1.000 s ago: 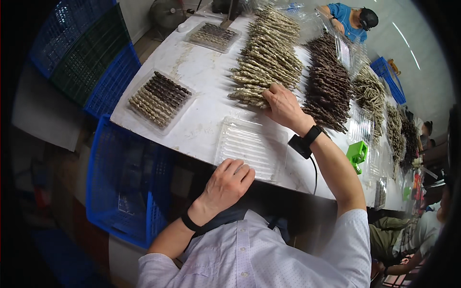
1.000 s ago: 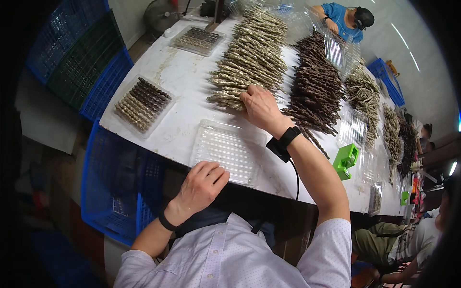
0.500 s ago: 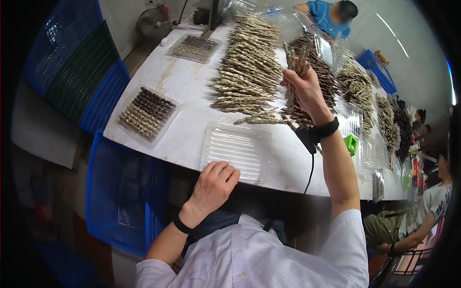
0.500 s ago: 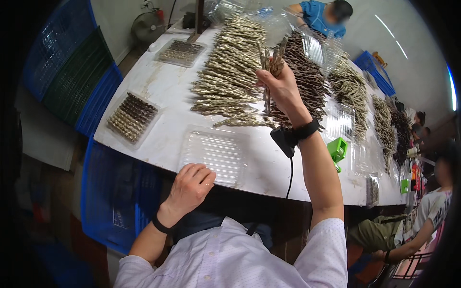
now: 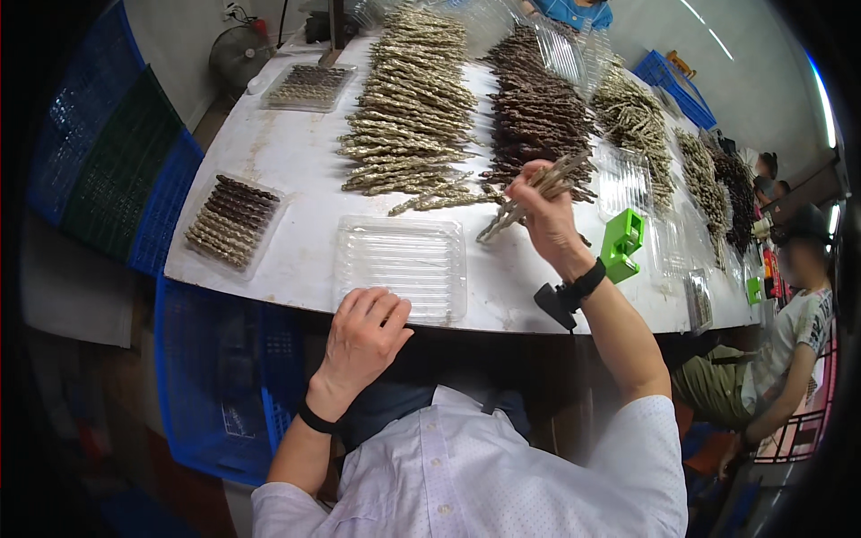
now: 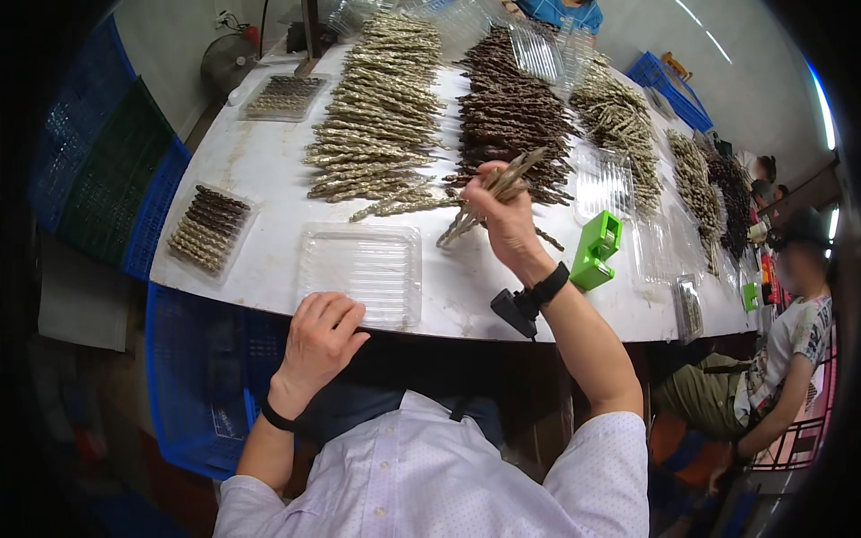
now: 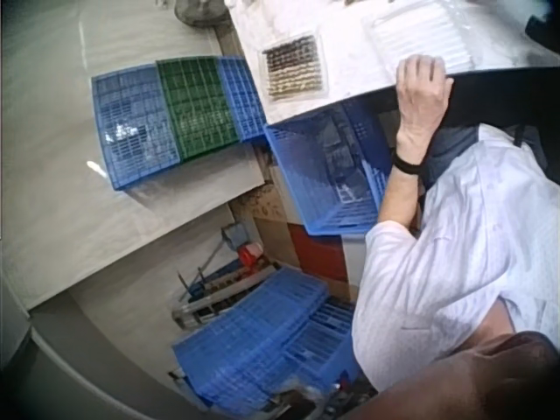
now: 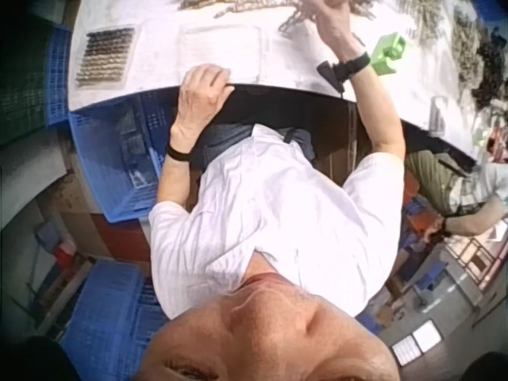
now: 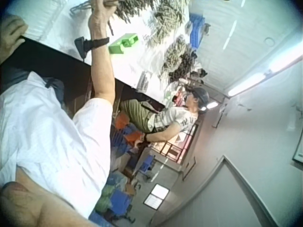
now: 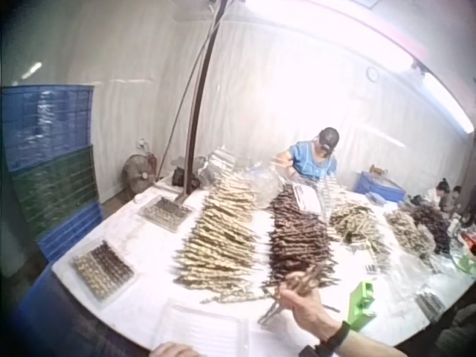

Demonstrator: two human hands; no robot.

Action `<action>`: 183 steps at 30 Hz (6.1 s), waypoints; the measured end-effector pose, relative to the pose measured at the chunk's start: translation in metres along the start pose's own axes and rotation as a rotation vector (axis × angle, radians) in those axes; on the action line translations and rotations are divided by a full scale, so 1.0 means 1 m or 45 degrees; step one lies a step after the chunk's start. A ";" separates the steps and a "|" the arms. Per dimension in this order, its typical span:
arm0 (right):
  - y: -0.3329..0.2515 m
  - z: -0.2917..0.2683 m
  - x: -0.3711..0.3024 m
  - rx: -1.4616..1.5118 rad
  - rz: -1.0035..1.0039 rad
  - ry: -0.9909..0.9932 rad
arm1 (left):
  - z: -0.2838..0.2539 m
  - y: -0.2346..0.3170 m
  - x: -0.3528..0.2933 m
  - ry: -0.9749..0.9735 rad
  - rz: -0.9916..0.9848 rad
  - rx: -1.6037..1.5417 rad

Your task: The person sorts long, stick-like roasted snacks from a large pile on a table into clear plastic trays. They pick up handfuls of snacks, separate them by color, and place them neatly into the trays. The person repeats this process, filling multiple trays with sorted snacks.

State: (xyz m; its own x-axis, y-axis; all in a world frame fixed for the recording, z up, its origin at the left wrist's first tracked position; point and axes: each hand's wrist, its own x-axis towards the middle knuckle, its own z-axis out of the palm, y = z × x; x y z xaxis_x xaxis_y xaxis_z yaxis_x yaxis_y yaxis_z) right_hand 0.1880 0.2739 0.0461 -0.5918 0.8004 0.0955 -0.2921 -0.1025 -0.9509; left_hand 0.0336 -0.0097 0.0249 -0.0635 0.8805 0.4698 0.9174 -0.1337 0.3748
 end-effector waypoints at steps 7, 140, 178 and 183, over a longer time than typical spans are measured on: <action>0.000 -0.013 -0.011 -0.398 0.073 -0.109 | 0.015 -0.001 -0.005 0.186 0.139 0.040; -0.018 0.143 0.003 -1.642 -0.065 -0.889 | 0.042 -0.017 -0.003 0.367 -0.147 0.075; -0.043 0.123 0.003 -1.415 -0.002 -0.952 | 0.045 -0.019 -0.004 0.398 -0.158 0.003; -0.033 0.102 0.010 -0.369 0.304 -0.686 | 0.045 -0.018 -0.003 0.393 -0.154 0.003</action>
State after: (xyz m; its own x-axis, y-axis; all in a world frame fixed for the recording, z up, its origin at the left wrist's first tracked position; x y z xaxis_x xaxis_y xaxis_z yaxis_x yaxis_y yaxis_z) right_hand 0.1144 0.2252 0.1085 -0.9307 0.3600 -0.0655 0.0637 -0.0169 -0.9978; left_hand 0.0349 0.0104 -0.0188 -0.2877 0.7105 0.6422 0.8970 -0.0351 0.4407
